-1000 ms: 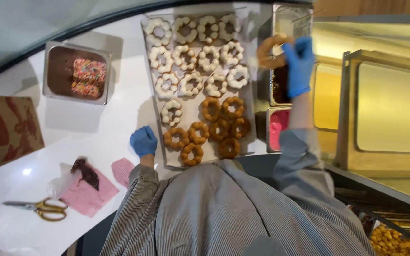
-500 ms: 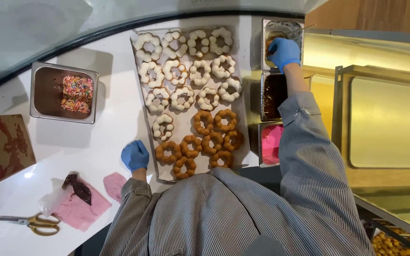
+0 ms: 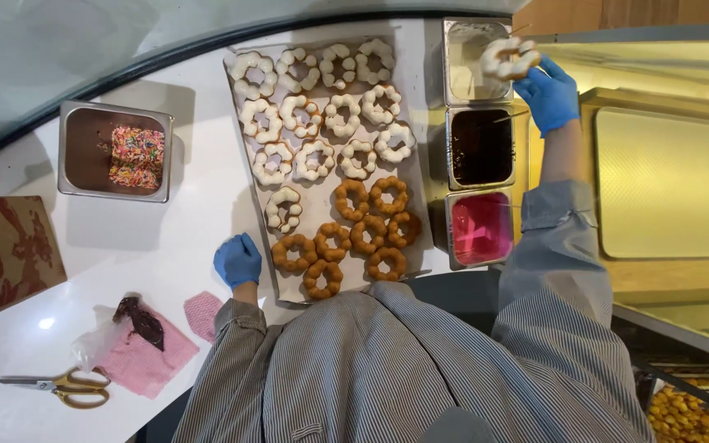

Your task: The recorder is glazing and adding sprinkles to a batch of donuts at a bakery workstation.

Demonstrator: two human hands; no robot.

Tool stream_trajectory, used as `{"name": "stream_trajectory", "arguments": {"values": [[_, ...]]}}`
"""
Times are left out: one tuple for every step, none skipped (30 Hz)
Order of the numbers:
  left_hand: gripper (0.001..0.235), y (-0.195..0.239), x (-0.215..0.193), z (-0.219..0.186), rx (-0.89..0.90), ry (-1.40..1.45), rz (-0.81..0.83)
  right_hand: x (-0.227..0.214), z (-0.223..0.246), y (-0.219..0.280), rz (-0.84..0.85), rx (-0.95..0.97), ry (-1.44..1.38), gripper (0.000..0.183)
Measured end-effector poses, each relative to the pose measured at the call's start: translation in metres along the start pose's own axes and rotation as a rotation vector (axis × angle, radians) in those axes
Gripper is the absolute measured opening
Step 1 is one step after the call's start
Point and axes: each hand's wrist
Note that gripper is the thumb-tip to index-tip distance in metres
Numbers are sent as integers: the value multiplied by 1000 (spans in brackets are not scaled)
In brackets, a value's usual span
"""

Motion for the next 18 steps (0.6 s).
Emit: {"name": "stream_trajectory", "arguments": {"values": [[33,1,2,1,2,1,-1,0,9,11,-1,-2,-1,39],[32,1,5,3,13,0,-16,1,18,22,64,62,-219,38],[30,4,5,6,18,-3,-29,5,26,32,132,134,-437,37],[30,1,9,6,13,-6,-28,17,30,46,135,137,-435,37],[31,5,9,8,17,-20,-34,31,31,62,279,108,-360,34],[32,8,9,11,20,-35,-39,45,32,78,423,74,-286,32],[32,7,10,12,14,-40,-42,76,24,91,431,76,-286,32],[33,5,10,13,15,-48,-37,106,16,105,482,113,-143,35],[34,5,11,12,18,-54,-30,134,9,120,529,150,-1,38],[34,7,12,13,13,-57,-31,163,-23,125,535,152,0,38],[34,8,14,15,22,-57,-30,192,-57,132,637,199,105,44],[33,9,15,17,31,-57,-28,221,-90,138,738,246,212,51],[33,9,15,17,29,-57,-27,248,-98,149,740,248,212,51],[34,8,15,18,30,-38,-29,275,-106,160,757,261,342,44],[34,7,15,18,32,-17,-30,301,-113,171,771,273,472,37],[34,10,16,18,32,-16,-28,307,-112,181,770,274,473,37],[34,10,16,20,37,-19,-30,313,-111,190,599,11,786,31],[34,9,17,21,42,-21,-33,320,-109,198,404,-255,1083,28]]}}
Point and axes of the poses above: each hand's wrist, its own y-axis away from the middle knuckle, its own x-axis out of the palm, z = x × y, and after that the axes turned 7 degrees about y, right-handed
